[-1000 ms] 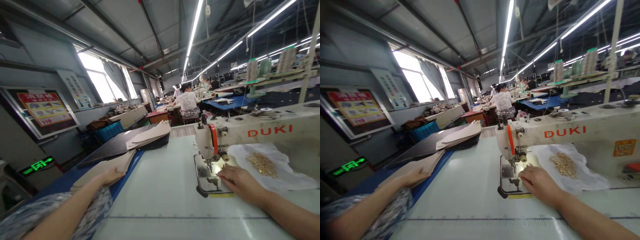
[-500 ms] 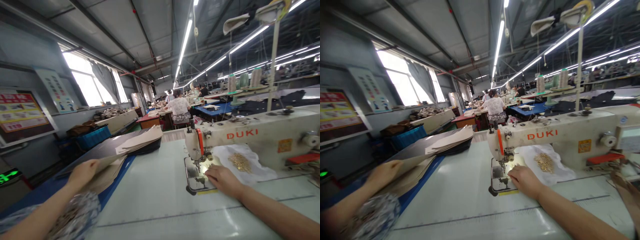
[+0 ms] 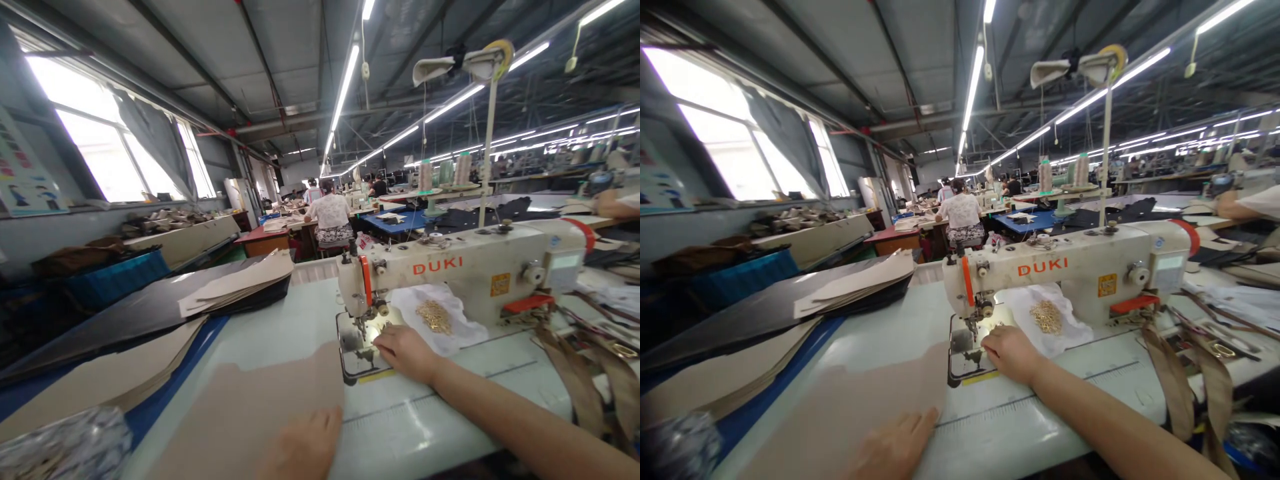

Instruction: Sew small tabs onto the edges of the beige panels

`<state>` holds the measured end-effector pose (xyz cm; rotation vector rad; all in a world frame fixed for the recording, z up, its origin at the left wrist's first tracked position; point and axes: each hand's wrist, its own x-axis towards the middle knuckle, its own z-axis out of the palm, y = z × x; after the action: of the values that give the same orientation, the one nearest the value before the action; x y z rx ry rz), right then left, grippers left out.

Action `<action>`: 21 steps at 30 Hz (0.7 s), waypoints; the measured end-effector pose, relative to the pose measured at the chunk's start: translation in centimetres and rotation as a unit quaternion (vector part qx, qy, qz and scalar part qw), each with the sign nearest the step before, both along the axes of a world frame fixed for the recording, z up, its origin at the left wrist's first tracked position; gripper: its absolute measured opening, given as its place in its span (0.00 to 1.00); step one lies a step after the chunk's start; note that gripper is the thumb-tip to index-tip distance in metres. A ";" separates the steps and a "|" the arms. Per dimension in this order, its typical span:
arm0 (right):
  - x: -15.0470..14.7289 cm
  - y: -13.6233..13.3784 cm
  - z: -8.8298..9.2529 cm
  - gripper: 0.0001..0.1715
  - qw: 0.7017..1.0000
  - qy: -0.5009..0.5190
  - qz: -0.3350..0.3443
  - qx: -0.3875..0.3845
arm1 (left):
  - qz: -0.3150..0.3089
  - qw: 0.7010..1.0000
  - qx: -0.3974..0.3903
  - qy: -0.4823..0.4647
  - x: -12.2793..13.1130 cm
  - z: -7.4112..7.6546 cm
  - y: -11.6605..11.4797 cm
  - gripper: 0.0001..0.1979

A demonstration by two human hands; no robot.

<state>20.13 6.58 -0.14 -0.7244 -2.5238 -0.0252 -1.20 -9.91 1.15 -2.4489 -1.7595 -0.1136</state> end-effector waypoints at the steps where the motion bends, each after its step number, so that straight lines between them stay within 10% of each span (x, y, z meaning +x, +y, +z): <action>1: 0.0 0.0 -0.1 0.12 1.000 0.003 -0.001 0.003 | -0.023 1.000 0.012 0.014 0.9 -0.4 0.0 0.18; 5: 0.1 0.1 -0.2 0.11 1.000 0.016 0.005 0.012 | -0.045 0.997 0.045 -0.031 0.9 0.6 0.4 0.13; 11: -0.4 -0.8 0.4 0.11 0.995 0.057 0.077 -0.013 | 0.139 0.988 -0.002 -0.062 -3.1 0.2 1.5 0.26; 16: -1.3 -2.3 1.1 0.14 0.982 -0.006 0.181 -0.062 | 0.156 0.982 -0.073 -0.077 -1.6 -0.1 1.5 0.30; 21: -0.8 -2.7 0.5 0.20 0.982 -0.056 0.143 -0.106 | 0.167 0.975 -0.069 -0.130 -1.0 1.1 -0.4 0.26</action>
<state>19.38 3.84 0.37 -0.4410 -2.7440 0.3157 -2.20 -10.31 2.27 -2.2679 -2.3386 -0.3014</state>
